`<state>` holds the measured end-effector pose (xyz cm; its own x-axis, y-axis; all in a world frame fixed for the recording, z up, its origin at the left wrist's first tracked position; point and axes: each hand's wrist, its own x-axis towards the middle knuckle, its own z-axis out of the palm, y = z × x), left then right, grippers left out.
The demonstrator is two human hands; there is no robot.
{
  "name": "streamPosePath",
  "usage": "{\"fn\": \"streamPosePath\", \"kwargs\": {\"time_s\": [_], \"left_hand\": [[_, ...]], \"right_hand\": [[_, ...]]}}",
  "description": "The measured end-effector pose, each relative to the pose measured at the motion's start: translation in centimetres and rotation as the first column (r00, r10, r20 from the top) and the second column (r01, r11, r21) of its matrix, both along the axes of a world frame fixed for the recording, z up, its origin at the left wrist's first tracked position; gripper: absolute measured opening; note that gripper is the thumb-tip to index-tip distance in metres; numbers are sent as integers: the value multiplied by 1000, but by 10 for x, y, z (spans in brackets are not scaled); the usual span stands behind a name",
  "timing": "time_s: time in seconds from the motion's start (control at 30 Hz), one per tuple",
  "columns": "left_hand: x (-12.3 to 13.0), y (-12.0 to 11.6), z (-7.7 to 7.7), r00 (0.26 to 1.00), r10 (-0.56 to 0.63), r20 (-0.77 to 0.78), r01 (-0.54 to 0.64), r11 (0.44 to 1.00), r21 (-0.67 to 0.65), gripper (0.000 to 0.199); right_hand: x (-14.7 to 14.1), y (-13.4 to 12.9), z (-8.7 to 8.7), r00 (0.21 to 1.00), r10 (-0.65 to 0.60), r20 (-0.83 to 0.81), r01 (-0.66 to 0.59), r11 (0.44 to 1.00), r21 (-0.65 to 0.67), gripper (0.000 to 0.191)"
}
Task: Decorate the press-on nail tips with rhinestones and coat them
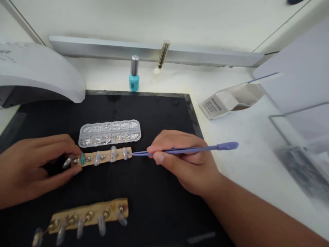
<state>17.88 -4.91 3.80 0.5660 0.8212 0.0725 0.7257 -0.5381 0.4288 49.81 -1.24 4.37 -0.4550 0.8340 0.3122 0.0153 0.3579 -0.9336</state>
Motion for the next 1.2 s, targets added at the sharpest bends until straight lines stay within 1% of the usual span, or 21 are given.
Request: {"fn": "streamPosePath", "kwargs": {"time_s": [0.23, 0.43, 0.67, 0.93, 1.2], "left_hand": [[2, -1, 0, 1000, 9, 1, -9, 1000, 24, 13], [1, -1, -1, 1000, 1, 8, -1, 1000, 18, 13], [1, -1, 0, 1000, -2, 10, 2, 1000, 17, 13], [1, 0, 0, 1000, 5, -5, -5, 1000, 10, 15], [1, -2, 0, 1000, 16, -11, -16, 1000, 1, 16]], "right_hand": [[-1, -1, -1, 1000, 5, 7, -5, 1000, 1, 19], [0, -2, -1, 1000, 1, -3, -1, 1000, -10, 17], [0, -1, 0, 1000, 18, 20, -18, 1000, 19, 22], [1, -2, -1, 1000, 5, -24, -6, 999, -45, 17], [-3, 0, 1, 1000, -5, -21, 5, 999, -37, 17]]}}
